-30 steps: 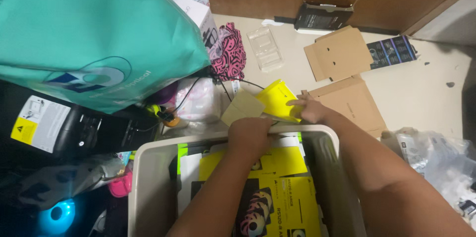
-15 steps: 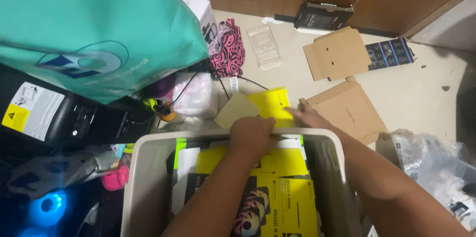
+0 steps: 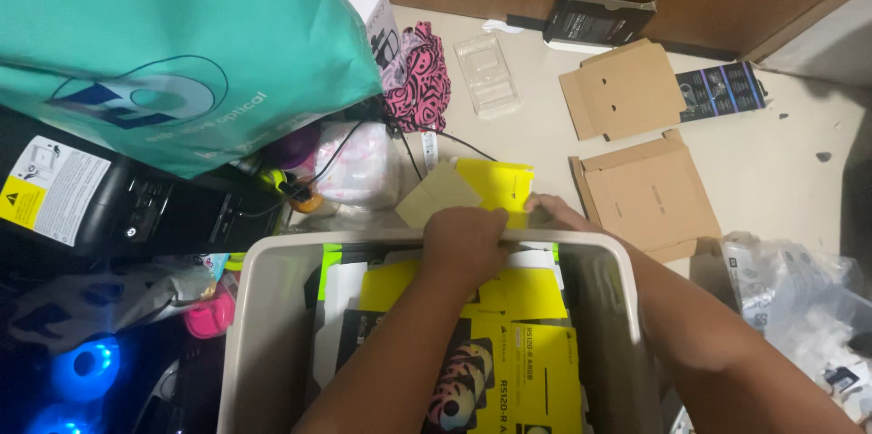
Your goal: The person opens an ASUS GeForce RTX 5060 graphics card box on their lap, removes the printed inserts and the yellow accessory box, and flattens the white cardboard box by folding its flaps and panels. They then place the flattened cardboard and packaging into a plastic storage bin, add another small boxed item, and close the bin lid.
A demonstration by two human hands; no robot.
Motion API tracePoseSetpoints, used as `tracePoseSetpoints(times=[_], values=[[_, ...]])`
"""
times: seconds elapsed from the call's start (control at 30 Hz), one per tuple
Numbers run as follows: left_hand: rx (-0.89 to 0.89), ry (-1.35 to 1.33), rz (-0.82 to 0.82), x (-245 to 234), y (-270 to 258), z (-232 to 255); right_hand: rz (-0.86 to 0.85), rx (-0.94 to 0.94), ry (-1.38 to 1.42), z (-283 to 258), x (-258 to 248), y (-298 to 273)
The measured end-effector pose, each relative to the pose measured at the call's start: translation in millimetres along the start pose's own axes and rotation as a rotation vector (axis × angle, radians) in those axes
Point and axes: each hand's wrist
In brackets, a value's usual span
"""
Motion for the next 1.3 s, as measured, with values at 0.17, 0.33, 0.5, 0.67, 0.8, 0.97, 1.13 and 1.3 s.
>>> tracePoseSetpoints(times=[0.17, 0.33, 0.5, 0.67, 0.8, 0.97, 1.13, 1.3], values=[[0.006, -0.013, 0.024, -1, -1, 2, -0.195, 0.280, 0.622, -22, 4, -5], [-0.019, 0.024, -0.031, -2, 0, 2, -0.201, -0.375, -0.363, -21, 1, -1], [-0.002, -0.012, 0.020, -1, 0, 5, 0.072, 0.300, 0.397, -44, 14, 9], [-0.009, -0.003, -0.005, 1, -3, 6, 0.001, -0.237, -0.917, -97, 0, 9], [0.003, -0.035, -0.004, -4, 1, 6, -0.349, -0.330, -1.395, -116, -6, 14], [-0.032, -0.035, -0.047, -6, 0, 6, -0.327, -0.225, -1.319, -71, -10, -1], [-0.028, -0.030, -0.009, -2, -1, 8, 0.001, -0.316, -0.885, -43, -9, 21], [0.000, -0.092, 0.092, 6, -4, 8, -0.129, -0.088, -1.192, -97, -30, 61]])
Point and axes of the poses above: each hand's wrist, its own y-axis towards the middle knuckle, its own x-axis out of the palm, z = x × y, and after that the axes turned 6 degrees about z, right-handed
